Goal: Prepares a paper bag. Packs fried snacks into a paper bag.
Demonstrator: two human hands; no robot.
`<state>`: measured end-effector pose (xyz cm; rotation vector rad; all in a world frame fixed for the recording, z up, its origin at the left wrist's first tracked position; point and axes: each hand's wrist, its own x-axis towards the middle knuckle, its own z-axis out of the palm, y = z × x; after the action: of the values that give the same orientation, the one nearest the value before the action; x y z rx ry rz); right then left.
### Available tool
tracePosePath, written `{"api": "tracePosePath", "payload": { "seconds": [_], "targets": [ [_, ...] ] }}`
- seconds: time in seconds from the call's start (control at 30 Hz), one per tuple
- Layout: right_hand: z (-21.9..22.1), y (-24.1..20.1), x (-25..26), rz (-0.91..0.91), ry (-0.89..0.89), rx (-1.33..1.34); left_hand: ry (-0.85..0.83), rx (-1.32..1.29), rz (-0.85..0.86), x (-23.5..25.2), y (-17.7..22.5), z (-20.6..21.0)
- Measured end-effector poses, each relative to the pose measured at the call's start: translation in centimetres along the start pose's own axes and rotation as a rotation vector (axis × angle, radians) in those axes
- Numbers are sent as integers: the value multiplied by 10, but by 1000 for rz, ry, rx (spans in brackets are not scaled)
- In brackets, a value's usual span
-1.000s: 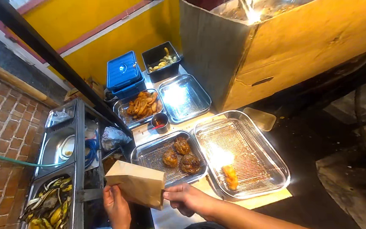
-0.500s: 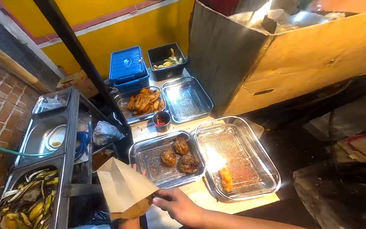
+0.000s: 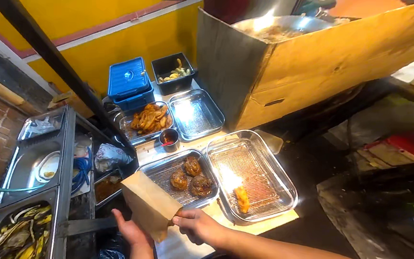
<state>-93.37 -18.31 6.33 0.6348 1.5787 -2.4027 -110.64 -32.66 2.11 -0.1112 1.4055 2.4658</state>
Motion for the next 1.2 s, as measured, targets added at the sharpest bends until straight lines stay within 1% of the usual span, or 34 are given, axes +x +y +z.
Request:
{"api": "tracePosePath", "payload": {
  "seconds": [0.03, 0.07, 0.13, 0.2, 0.23, 0.3, 0.33, 0.37, 0.4, 0.43, 0.47, 0.53, 0.57, 0.63, 0.7, 0.73, 0.8, 0.83, 0.87, 0.9, 0.93, 0.97, 1.0, 1.03, 1.1, 1.17, 1.2],
  "targets": [
    [-6, 0, -1, -20, 32, -70, 51, -14, -2, -3, -1, 6],
    [-12, -1, -3, -24, 55, -145, 55, -52, -36, -7, -2, 11],
    [-23, -2, -7, 7, 68, -206, 7, -162, -134, -14, -8, 14],
    [-32, -3, -12, 31, 19, -168, -42, -216, -190, -17, -18, 10],
    [-37, -3, -15, 34, -26, -114, -106, -216, -184, -16, -25, 3],
    [-48, 3, -20, 41, -111, -11, -357, -221, -182, -6, -37, -22],
    [-52, 5, -23, 57, -119, 12, -366, -182, -163, -5, -41, -23],
    [-53, 5, -24, 72, -101, 10, -250, -93, -147, -12, -39, -7],
    [-53, 4, -26, 85, -67, 0, -138, -57, -172, -20, -38, 12],
    [-51, 4, -26, 93, -51, 10, -93, -52, -191, -25, -40, 22],
    [-49, 6, -26, 100, -66, 53, -109, -65, -173, -27, -44, 22],
    [-42, 10, -24, 136, -108, 160, -230, -190, -152, -26, -56, 12],
    [-38, 11, -22, 152, -100, 167, -253, -218, -138, -25, -60, 9],
    [-33, 5, -21, 175, -72, 39, -288, -235, -103, -21, -66, 4],
    [-38, -11, -33, 179, -109, -139, -293, -244, -91, -21, -66, 5],
    [-47, -20, -44, 162, -145, -214, -272, -252, -110, -22, -64, 7],
    [-72, -35, -74, 67, -190, -339, -209, -256, -156, -19, -61, 8],
    [-88, -40, -89, 3, -162, -394, -196, -263, -181, -16, -57, 7],
    [-104, -43, -101, -56, -88, -482, -174, -271, -212, -14, -54, 5],
    [-119, -42, -108, -98, 17, -608, -158, -290, -241, -13, -49, 3],
    [-130, -39, -109, -96, 141, -784, -131, -310, -261, -11, -44, 3],
    [-136, -33, -104, -57, 264, -993, -92, -328, -278, -11, -39, 5],
    [-138, -24, -95, -14, 346, -1188, -64, -364, -300, -11, -34, 7],
    [-136, -15, -82, 31, 383, -1336, -47, -399, -323, -9, -29, 10],
    [-130, 7, -53, 60, 375, -1498, 14, -411, -381, -10, -19, 19],
    [-120, 28, -29, 39, 352, -1600, 78, -414, -448, -12, -9, 25],
    [-116, 35, -19, 36, 352, -1634, 82, -427, -470, -11, -5, 27]
  ]
}}
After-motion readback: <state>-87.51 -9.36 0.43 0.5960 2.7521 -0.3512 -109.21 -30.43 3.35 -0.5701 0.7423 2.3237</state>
